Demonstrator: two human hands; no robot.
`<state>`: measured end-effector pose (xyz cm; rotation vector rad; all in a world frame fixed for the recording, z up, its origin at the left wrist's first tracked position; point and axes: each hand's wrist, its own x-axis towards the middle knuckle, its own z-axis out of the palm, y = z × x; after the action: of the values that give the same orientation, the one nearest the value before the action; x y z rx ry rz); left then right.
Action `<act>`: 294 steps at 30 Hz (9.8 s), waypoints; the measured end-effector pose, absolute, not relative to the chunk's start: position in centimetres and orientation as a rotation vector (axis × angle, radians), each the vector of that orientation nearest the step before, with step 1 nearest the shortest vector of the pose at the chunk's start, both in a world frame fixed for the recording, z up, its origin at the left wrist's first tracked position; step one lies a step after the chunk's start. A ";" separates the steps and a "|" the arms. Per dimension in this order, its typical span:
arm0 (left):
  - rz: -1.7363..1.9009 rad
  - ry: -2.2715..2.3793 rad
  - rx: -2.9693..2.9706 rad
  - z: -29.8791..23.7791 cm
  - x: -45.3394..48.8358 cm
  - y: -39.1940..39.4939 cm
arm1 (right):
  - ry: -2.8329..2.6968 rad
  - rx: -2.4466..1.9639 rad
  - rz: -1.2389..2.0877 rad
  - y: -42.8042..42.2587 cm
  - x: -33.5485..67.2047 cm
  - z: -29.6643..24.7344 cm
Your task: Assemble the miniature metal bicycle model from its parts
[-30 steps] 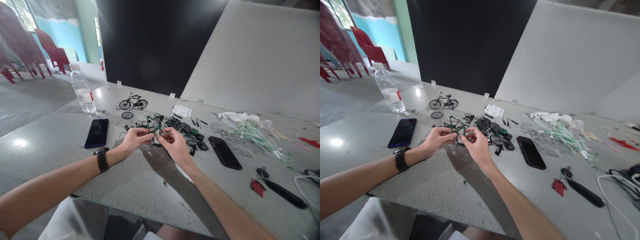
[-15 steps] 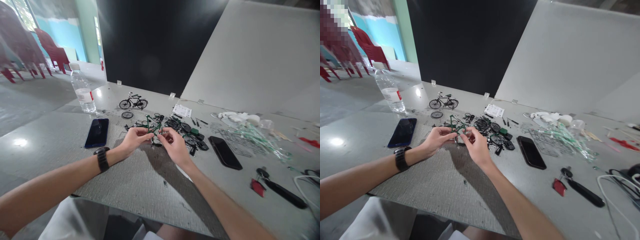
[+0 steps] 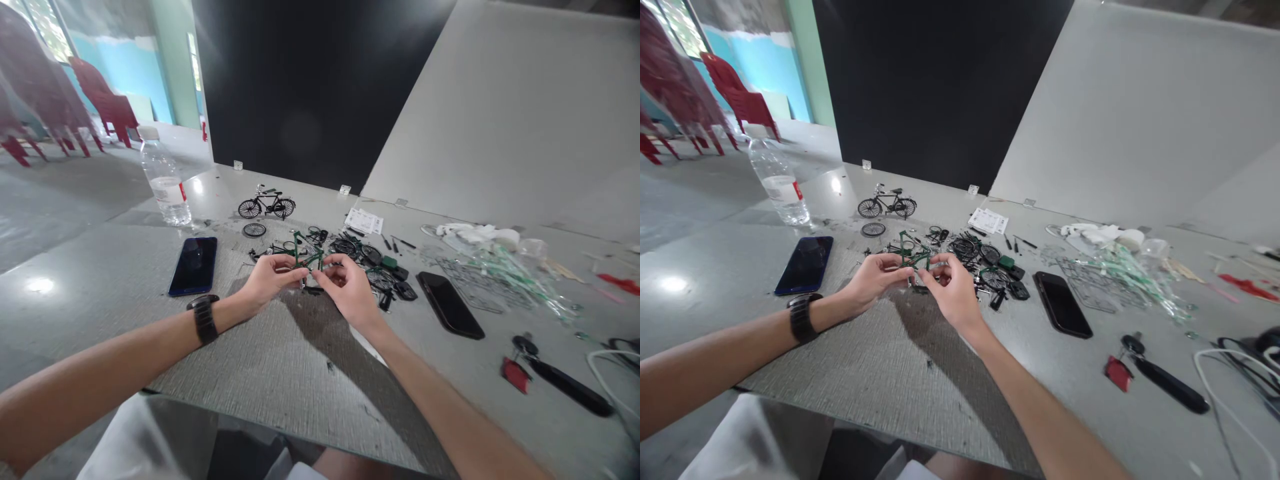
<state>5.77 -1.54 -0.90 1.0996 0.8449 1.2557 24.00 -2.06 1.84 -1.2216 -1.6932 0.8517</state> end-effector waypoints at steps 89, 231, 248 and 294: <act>1.448 0.870 0.876 0.6 3.1 0.3 | -2.411 -1.344 -0.152 0.1 26.7 1.8; 1.301 0.947 1.121 -1.1 4.1 0.1 | -2.496 -1.075 0.010 -0.4 18.4 8.0; 1.125 0.889 1.085 -1.0 5.5 -2.1 | -2.317 -0.749 0.106 -1.0 22.5 3.9; 1.058 0.943 1.172 -1.0 5.4 -2.2 | -2.142 -0.612 -0.117 -2.2 22.2 2.8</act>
<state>5.35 -2.20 -0.97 1.1723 0.9431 1.0583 22.23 -2.23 2.84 -0.6115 -2.1425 -0.1172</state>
